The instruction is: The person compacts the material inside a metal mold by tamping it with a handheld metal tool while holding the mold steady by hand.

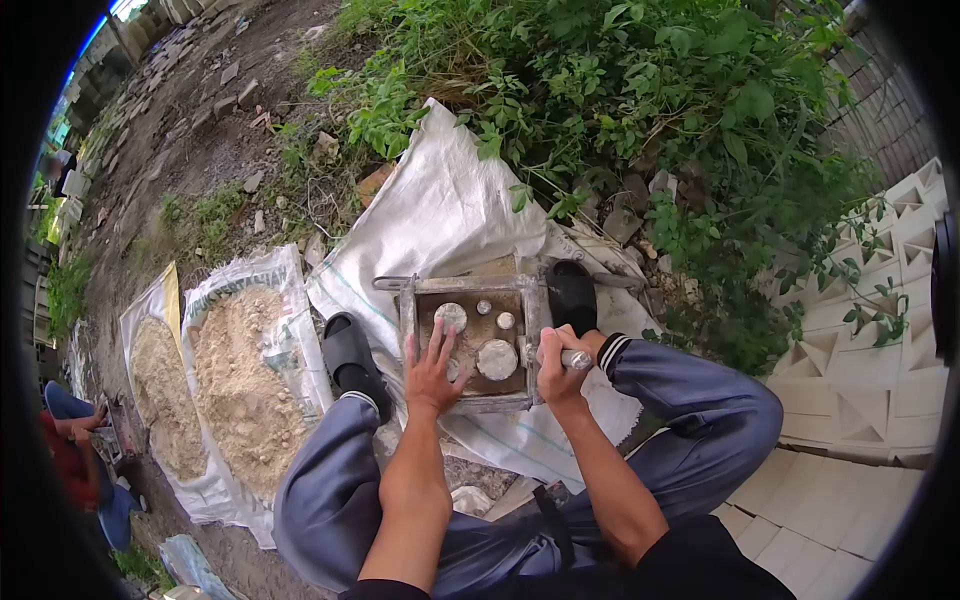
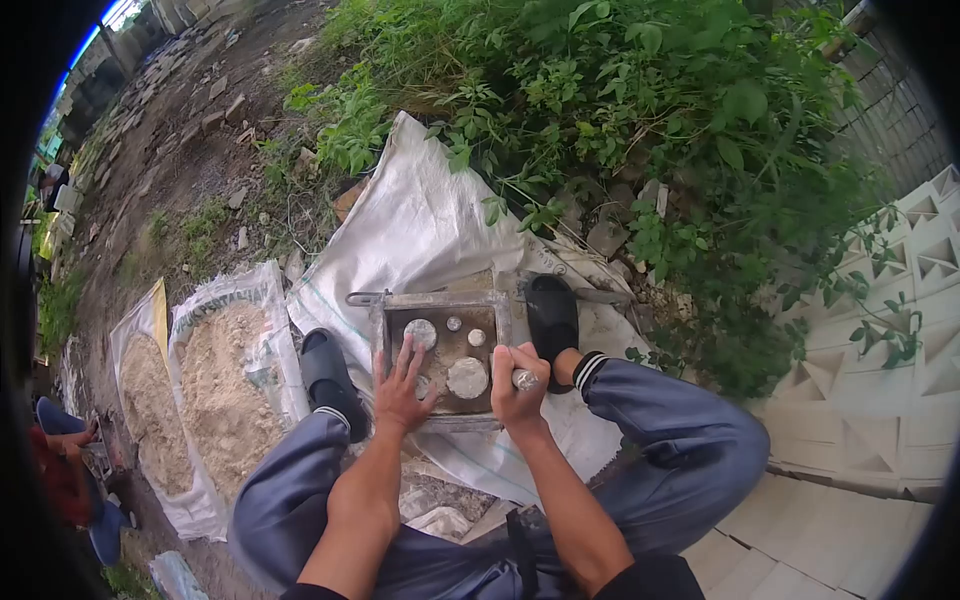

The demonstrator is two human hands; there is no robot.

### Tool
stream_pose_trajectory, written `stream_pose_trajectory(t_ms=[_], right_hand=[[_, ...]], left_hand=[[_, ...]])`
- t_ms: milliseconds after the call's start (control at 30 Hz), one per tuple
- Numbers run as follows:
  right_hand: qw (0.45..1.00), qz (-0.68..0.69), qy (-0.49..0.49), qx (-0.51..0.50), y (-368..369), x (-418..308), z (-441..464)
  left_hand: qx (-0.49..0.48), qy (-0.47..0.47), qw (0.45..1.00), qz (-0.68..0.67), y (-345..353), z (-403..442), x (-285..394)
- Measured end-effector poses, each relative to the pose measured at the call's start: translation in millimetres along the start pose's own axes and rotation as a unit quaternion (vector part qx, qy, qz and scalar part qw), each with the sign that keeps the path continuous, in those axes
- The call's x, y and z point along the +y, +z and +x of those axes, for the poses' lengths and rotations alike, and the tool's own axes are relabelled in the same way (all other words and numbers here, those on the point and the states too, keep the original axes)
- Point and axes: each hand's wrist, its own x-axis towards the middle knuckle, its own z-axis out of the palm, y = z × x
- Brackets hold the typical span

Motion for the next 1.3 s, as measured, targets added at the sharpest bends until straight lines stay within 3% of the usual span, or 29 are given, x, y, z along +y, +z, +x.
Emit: stream_pose_trajectory(t_ms=[133,233,367,500,567,667,767,833,900,1000,1100,1167,1300], right_hand=[[1.000,-0.006,0.002,0.003,-4.6,-38.2,-2.9],[0.997,0.036,0.041,0.063,-3.0,-3.0,-34.8],[0.995,0.024,0.098,0.021,-2.8,0.1,-21.6],[0.980,0.118,0.123,0.098,-13.0,-35.7,-22.8],[0.991,0.066,0.089,0.071,-11.6,12.5,-53.4],[0.993,0.070,0.073,0.067,-14.5,-0.4,-43.9],[0.979,0.098,0.150,0.099,-7.2,-8.5,-36.3],[0.996,0.011,0.036,0.075,2.4,24.2,-41.7],[0.998,0.022,0.017,0.060,3.1,30.7,-24.5],[0.956,0.140,0.172,0.192,8.4,-19.5,12.0],[0.962,0.110,0.105,0.227,15.5,-10.7,21.3],[0.994,-0.010,0.031,0.106,10.8,42.1,35.9],[0.984,-0.027,0.115,-0.136,1.2,42.6,60.4]], left_hand=[[0.000,-0.001,1.000,-0.017,1.0,2.2,-1.9],[0.010,-0.002,1.000,-0.002,2.3,-2.3,-2.8],[-0.004,-0.002,1.000,-0.022,1.6,-0.3,-1.8],[0.007,0.005,1.000,-0.012,0.6,-7.0,-5.3],[0.024,0.006,0.999,-0.022,-1.1,-1.5,-2.5],[0.004,-0.001,0.999,-0.036,-1.4,-0.8,-1.1],[0.015,0.005,0.999,-0.032,-0.6,-0.6,-3.1],[0.008,0.000,1.000,-0.023,-1.8,-2.6,-4.3],[0.011,-0.001,1.000,-0.020,-1.5,2.8,-0.7],[0.026,0.004,1.000,-0.009,2.8,5.3,-4.1],[0.007,-0.001,1.000,-0.022,2.5,0.6,-1.8],[0.008,-0.002,1.000,-0.017,0.0,1.3,-0.9],[0.009,-0.010,1.000,-0.007,1.2,4.6,-2.2]])
